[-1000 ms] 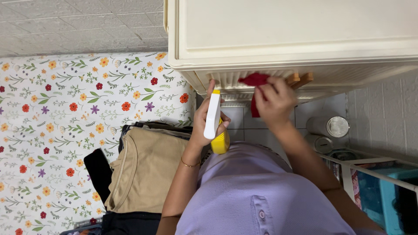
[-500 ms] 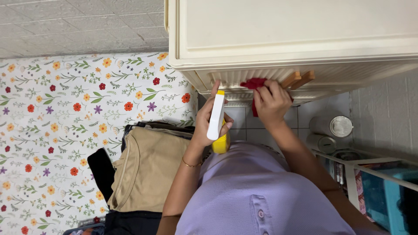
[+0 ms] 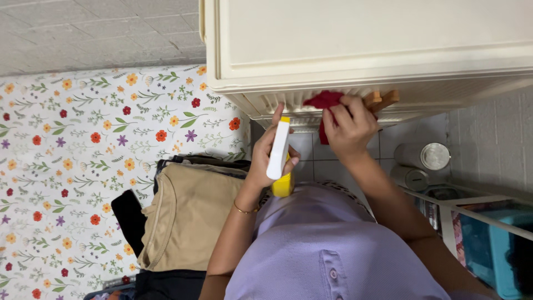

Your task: The person sprays a yellow cleaning solution onto a white plastic storage unit and wipes the top and side surfaces with a red cloth. They then open the unit's doors and wipe the interior surfaces with the same cloth.

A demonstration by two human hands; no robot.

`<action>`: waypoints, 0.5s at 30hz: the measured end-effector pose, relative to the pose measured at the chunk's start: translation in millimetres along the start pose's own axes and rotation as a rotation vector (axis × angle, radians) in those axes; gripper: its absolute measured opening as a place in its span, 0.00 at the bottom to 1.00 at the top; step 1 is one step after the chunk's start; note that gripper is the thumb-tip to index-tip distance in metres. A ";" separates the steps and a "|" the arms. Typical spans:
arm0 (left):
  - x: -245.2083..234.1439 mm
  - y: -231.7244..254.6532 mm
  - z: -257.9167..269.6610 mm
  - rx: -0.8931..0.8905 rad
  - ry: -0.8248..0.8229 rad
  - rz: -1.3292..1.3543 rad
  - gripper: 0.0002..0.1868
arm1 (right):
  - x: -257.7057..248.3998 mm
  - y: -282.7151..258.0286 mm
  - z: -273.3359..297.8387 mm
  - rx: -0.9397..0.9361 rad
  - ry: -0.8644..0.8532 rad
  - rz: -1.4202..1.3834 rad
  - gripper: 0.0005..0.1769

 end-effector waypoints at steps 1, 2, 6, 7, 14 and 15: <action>-0.7 -2.0 -0.5 -0.003 0.001 0.014 0.26 | -6.7 -2.1 -5.9 0.005 0.012 -0.007 0.10; -2.0 -3.9 -1.3 -0.006 0.001 0.029 0.26 | -14.1 -3.8 -10.2 0.002 0.017 -0.007 0.09; 1.0 -9.8 -3.4 -0.026 0.005 0.055 0.26 | -28.3 -3.9 -18.8 -0.011 0.057 0.038 0.10; 1.2 -10.7 -4.6 -0.032 0.004 0.058 0.25 | -27.7 -2.0 -18.7 -0.016 0.071 0.062 0.10; 4.4 -12.2 -5.0 -0.049 0.004 0.072 0.25 | 4.8 16.2 16.7 0.010 -0.042 0.122 0.09; 5.1 -11.5 -5.1 -0.045 0.006 0.081 0.25 | 10.7 19.2 24.1 0.017 -0.067 0.133 0.09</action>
Point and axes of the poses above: each hand's wrist, its own z-axis away from the middle knuckle, its own x-axis out of the palm, y = z × x, the point moved 9 cm from there along -z, towards the middle knuckle, and after that the axes turned 1 degree about z, right-handed, at the moved point
